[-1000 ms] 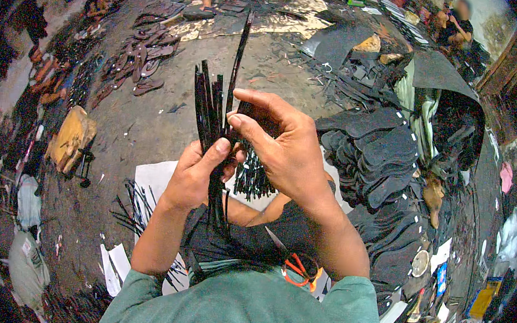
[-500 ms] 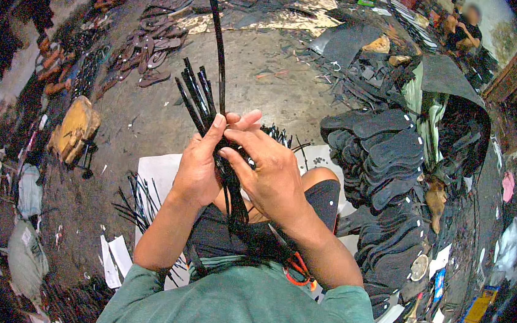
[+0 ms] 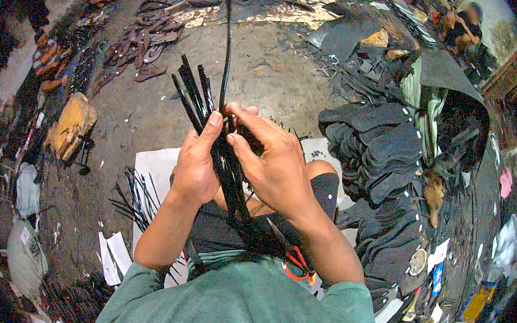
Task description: The person sits on the floor and repeatedly gathers bundles of long black rubber strips, aligns them, and cuts them into shorter lengths using red-handled scissors. The cut pieces are placed into a pile on the floor.
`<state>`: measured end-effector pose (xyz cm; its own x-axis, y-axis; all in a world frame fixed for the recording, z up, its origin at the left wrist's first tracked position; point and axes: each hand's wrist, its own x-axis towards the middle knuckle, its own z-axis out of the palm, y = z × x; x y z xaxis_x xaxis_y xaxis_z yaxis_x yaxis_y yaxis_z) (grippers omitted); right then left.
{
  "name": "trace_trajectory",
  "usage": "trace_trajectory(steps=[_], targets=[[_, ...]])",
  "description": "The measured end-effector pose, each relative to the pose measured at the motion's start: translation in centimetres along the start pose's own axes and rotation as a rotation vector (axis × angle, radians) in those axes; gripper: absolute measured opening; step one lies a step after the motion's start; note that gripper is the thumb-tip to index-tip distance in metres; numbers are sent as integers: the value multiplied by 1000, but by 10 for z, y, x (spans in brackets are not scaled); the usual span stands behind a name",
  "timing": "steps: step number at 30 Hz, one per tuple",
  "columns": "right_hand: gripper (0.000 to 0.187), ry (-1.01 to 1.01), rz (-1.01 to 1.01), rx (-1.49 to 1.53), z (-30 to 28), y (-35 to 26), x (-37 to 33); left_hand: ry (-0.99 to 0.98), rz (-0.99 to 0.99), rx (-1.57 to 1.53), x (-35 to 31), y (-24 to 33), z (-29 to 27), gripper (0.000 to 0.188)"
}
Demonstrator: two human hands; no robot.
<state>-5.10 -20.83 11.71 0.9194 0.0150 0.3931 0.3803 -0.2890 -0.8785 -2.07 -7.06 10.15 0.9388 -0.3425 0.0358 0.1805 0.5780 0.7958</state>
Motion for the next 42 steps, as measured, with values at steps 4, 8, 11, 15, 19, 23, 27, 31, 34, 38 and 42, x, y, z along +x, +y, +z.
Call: trace_trajectory(steps=[4, 8, 11, 15, 19, 23, 27, 31, 34, 38, 42], targets=[[43, -46, 77, -4, -1, -3, 0, 3, 42, -126, -3, -1, 5, 34], [40, -37, 30, 64, 1, 7, 0, 5, 53, -67, -2, -9, 0, 35], [37, -140, 116, 152, -1, 4, 4, 38, 73, -109, -4, -12, 3, 33], [35, -233, 158, 211, -10, -4, 8, -27, 51, -185, -3, -12, 2, 33], [35, 78, 165, 325, -13, -8, 8, -25, -10, -110, 0, -11, -5, 33], [35, 223, -54, 45, -34, -22, 30, -130, -133, 2, -10, -1, 17, 27], [35, 206, -64, 80, -47, -37, 43, -282, -161, 105, -13, 1, 6, 25], [51, 202, -107, 59, -55, -39, 46, -271, -169, 92, -13, 4, 9, 22], [77, 126, -52, 207, -63, -46, 46, -261, -151, 155, -14, 6, 10, 22], [67, 20, -94, 252, -73, -53, 54, -284, -161, 208, -17, 9, 14, 24], [53, -77, 10, 213, -76, -57, 49, -285, -191, 190, -18, 10, 16, 27]])
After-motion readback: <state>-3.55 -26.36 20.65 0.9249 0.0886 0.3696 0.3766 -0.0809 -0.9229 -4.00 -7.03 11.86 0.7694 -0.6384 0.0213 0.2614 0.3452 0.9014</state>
